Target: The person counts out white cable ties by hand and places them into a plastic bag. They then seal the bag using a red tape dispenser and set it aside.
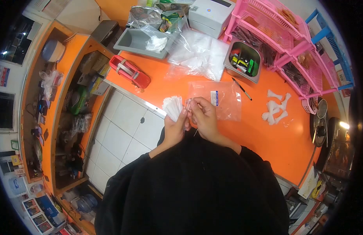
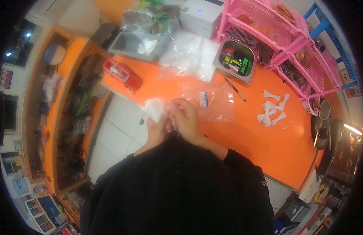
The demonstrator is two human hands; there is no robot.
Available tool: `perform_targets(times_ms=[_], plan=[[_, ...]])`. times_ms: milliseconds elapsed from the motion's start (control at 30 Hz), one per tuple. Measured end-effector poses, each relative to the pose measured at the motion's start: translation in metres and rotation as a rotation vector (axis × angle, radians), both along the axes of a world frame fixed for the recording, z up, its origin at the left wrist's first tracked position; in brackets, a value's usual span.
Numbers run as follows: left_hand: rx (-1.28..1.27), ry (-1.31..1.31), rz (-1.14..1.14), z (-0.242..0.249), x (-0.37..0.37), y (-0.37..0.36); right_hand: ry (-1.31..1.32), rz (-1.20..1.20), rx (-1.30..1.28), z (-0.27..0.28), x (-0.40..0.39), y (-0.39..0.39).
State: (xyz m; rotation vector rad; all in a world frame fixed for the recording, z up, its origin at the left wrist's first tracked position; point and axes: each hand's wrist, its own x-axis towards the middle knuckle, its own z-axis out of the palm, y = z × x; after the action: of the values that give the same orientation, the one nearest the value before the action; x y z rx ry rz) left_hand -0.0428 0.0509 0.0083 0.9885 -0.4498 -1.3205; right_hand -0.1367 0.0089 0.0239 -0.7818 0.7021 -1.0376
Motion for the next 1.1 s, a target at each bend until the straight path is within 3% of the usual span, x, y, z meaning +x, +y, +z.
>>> perform_targets(times_ms=[333,1033,1100], plan=[[0.007,0.013,0.011,0.002,-0.001,0.000,0.032,-0.081,-0.032,-0.004,0.000,0.000],[0.065,-0.099,-0.045,-0.003,0.001,0.001,0.082,0.108,-0.005,-0.017,0.002,0.002],[0.088,-0.117,-0.029,0.002,0.000,0.002,0.037,0.079,0.111,-0.016,0.003,0.003]])
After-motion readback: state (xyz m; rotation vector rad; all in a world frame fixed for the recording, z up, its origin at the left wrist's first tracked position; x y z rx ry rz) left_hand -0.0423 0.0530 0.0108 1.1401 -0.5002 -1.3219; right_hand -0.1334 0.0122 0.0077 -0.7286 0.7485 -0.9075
